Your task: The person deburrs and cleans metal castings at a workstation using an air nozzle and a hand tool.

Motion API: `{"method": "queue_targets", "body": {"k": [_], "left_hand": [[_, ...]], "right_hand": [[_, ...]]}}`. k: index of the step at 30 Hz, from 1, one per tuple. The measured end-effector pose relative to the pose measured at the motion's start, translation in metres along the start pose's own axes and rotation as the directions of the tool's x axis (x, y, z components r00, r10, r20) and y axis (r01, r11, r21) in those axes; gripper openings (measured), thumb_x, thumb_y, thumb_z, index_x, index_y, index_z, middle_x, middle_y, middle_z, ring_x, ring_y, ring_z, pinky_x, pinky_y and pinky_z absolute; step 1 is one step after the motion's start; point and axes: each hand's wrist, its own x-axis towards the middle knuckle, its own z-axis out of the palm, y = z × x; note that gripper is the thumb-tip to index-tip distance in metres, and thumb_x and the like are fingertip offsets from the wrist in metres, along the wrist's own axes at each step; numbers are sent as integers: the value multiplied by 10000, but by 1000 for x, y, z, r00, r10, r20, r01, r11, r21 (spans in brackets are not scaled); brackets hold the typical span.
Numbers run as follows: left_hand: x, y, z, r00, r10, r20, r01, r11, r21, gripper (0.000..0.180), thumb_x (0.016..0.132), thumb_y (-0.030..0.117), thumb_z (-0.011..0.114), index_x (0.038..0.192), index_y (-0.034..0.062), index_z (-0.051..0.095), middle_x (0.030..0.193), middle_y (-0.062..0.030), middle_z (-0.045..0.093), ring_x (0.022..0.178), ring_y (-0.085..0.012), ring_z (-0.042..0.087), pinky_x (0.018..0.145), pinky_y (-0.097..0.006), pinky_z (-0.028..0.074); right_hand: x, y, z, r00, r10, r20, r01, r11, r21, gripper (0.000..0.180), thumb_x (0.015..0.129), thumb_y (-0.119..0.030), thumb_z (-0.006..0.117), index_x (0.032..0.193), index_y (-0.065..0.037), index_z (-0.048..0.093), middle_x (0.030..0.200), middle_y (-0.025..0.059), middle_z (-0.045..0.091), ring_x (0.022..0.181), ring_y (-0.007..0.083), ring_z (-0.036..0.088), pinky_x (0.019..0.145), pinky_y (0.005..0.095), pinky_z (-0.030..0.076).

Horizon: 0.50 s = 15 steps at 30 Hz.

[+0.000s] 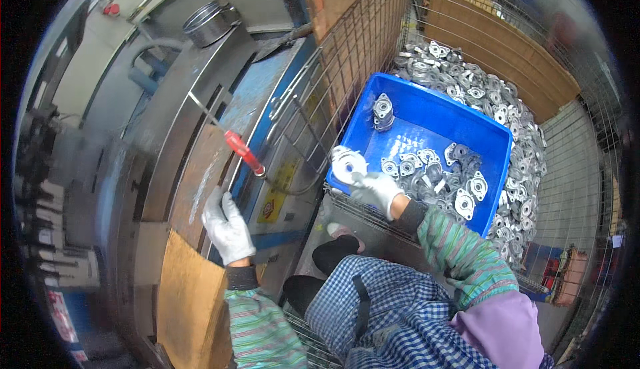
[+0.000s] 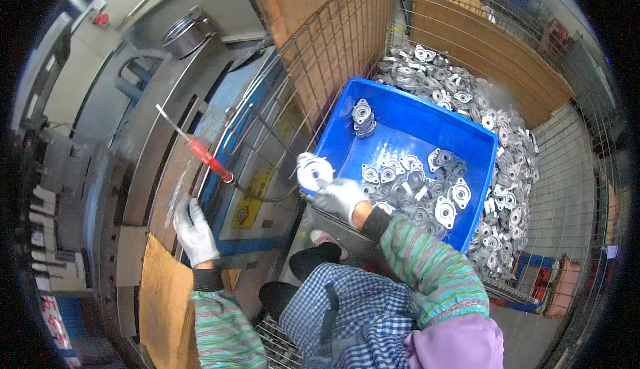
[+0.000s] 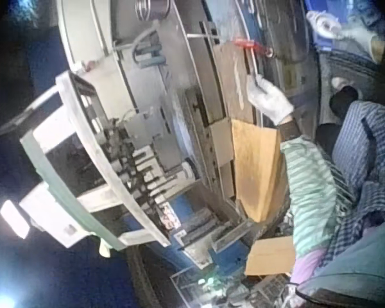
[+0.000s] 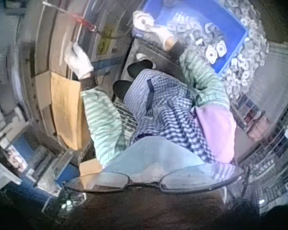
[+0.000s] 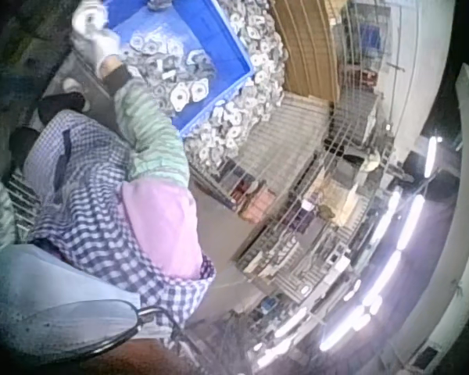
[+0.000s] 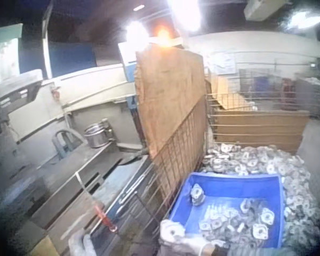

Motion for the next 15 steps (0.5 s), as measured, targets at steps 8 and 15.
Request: {"method": "queue_targets", "body": {"k": [8,15], "left_hand": [[7,-17,21,955,282,92,-294,856,425,372,876,265,548,1151,15,542,983,-179,587,878,-337,543,772,-420,433],[11,-8,39,946,299,123,-318,793,519,464,873,308,558,1180,-35,499,961,-194,576,829,-354,540,713,-432,433]], "right_hand": [[173,20,-141,960,94,-264,-60,989,133,731,763,-460,690,1220,38,412,1155,245,541,1000,343,567,833,402,463],[301,-21,-190,863,40,-504,133,944,302,545,808,-351,676,1181,5,501,1036,117,590,843,219,583,693,351,475]]}}
